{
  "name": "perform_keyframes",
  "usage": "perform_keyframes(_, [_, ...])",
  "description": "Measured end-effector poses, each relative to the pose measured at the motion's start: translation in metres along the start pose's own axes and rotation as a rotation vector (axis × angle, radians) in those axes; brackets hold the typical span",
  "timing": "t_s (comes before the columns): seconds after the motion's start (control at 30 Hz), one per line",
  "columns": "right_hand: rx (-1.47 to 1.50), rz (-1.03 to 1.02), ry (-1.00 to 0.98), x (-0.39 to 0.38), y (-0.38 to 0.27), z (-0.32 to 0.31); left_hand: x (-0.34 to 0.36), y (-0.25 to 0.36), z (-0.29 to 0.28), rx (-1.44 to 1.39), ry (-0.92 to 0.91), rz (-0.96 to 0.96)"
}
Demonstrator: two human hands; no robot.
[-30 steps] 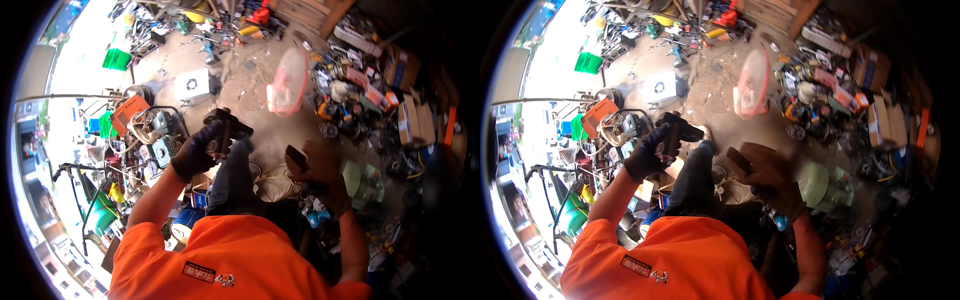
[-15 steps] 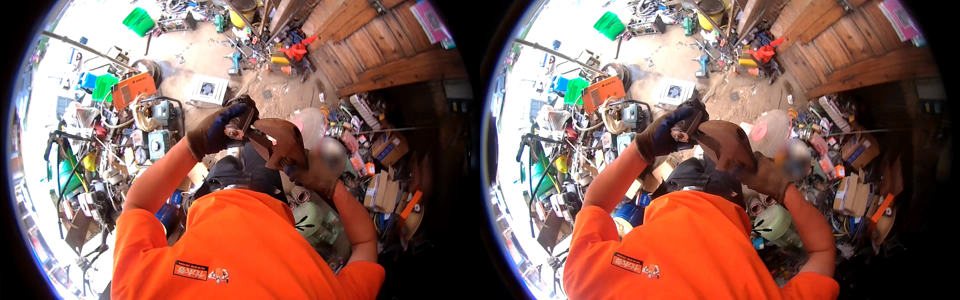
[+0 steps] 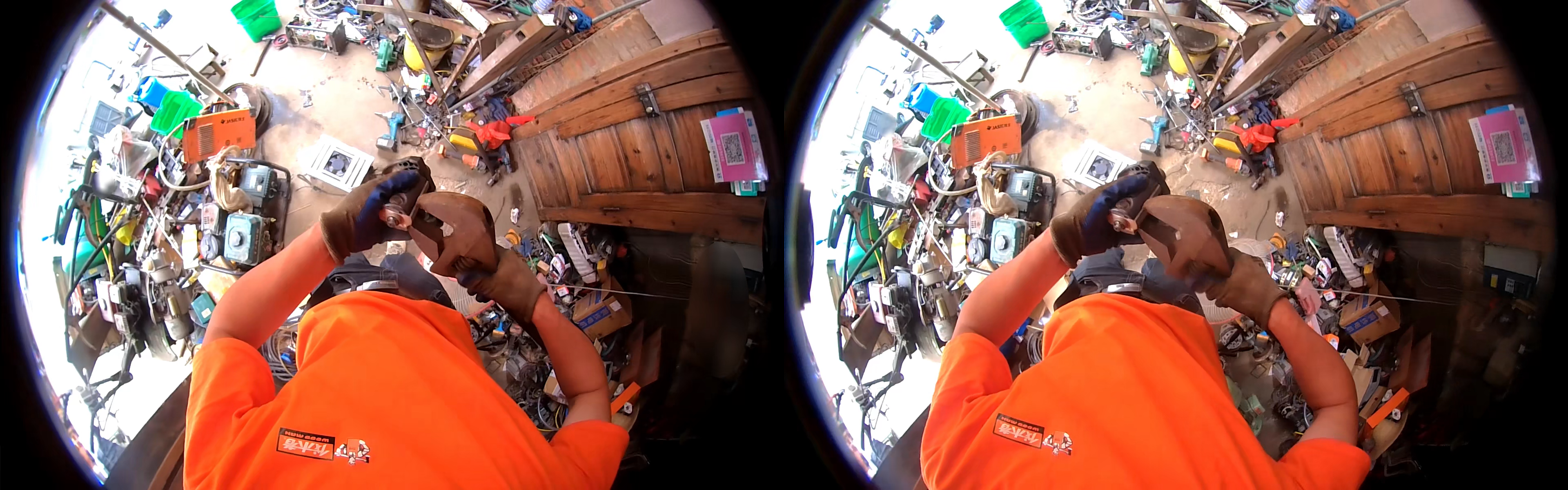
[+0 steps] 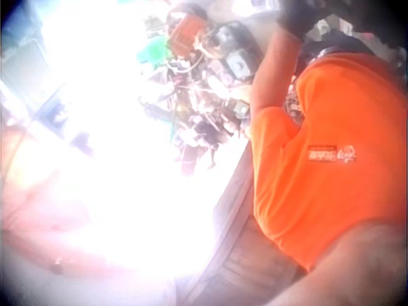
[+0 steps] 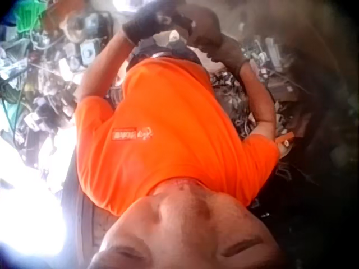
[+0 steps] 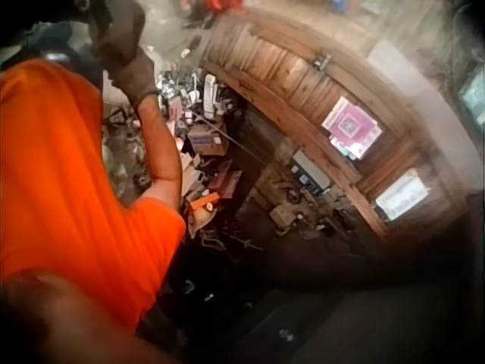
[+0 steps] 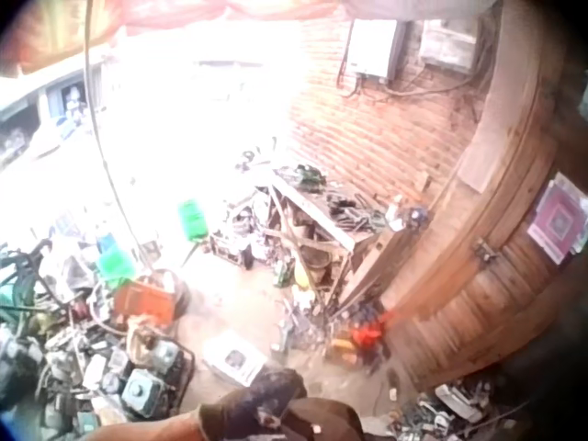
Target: The person sits on the floor in a cluttered workshop and uses a wrench to tighten a bolt on a mechanical part. They manipulate the part and the tool, occasionally standing up to retrieve a different tool or inspect the work from a different angle.
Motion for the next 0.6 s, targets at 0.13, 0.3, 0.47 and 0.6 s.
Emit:
perform_keyframes(0.13, [-0.041,0.016,0.068,0.014,-0.025,-0.007,0.018,0.047,-0.009,0.299,-0.118,0.163])
perform_keyframes(0.3, [0.024,-0.044,0.010,0.028,-0.053,0.000,0.026,0.049,-0.036,0.347,-0.151,0.259])
perform_keyframes(0.47, [0.146,0.034,-0.026,0.036,-0.085,0.008,0.027,0.072,-0.056,0.397,-0.150,0.238])
perform_keyframes(0.6, [0.107,0.012,-0.042,0.039,-0.097,0.010,0.021,0.043,-0.065,-0.142,-0.029,-0.101])
Point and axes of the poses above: each hand's wrist, its own x-axis towards the middle knuckle, its own z-axis out of the palm, y = z × x, the point moved 9 cm from there along x, towards the middle knuckle, and after that the axes turned 11 degrees about z, right-handed, at the moved point
